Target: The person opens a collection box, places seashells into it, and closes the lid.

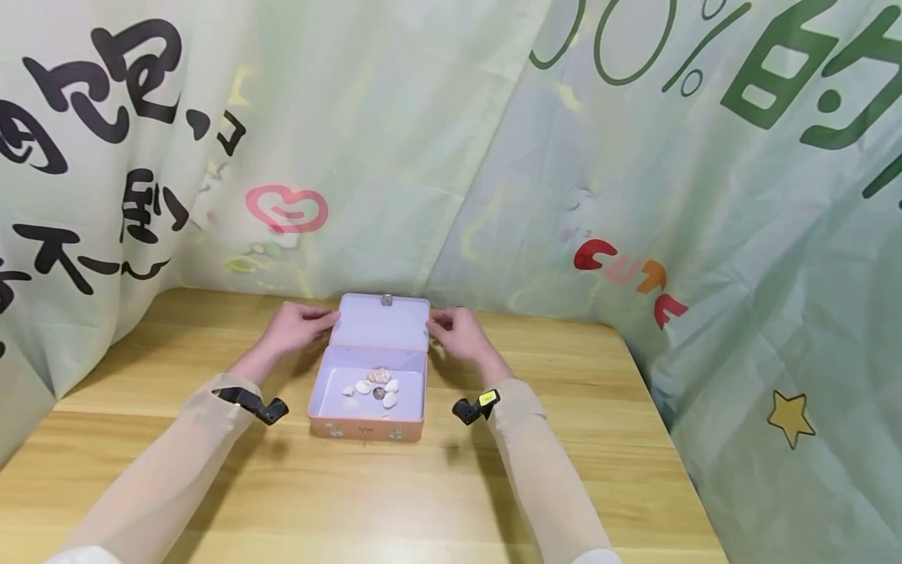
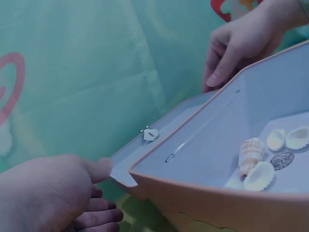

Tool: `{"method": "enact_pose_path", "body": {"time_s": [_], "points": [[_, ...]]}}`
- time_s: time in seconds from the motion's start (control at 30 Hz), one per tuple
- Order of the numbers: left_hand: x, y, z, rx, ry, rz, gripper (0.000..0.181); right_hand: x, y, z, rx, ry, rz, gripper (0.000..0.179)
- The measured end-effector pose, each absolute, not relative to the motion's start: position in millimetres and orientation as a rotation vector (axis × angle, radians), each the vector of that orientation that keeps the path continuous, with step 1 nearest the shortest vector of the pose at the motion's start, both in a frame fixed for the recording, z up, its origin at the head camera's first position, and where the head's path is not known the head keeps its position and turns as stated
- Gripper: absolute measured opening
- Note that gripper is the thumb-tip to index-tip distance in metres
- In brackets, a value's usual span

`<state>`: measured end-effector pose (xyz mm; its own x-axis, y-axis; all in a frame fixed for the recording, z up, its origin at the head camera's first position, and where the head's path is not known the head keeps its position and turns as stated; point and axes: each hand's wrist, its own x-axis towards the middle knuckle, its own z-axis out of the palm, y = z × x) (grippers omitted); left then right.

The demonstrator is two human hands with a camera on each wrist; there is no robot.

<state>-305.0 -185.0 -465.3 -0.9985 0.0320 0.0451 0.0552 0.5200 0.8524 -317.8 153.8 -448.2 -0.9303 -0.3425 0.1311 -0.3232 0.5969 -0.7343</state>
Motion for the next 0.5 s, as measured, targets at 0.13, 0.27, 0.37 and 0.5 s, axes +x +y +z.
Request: {"method": "enact_pose_path", "body": {"time_s": [0.13, 0.27, 0.37, 0.5], "points": [[-309, -184, -469, -0.051, -2.718, -1.687, 0.04, -320, 155, -456, -0.542, 2.711, -1.293, 0.025], [-314, -183, -473, 0.001, -2.648, -1.917, 0.04, -321, 156, -459, -0.513, 2.635, -1.353, 0.025], [-316, -182, -472, 0.028, -2.606, -2.0, 0.039, -322, 155, -459, -0.495, 2.612, -1.383, 0.026], [-319, -184, -469, -0.015, -2.589, -2.001, 0.035, -322, 153, -456, -0.466, 2.599, -1.434, 0.026]]}}
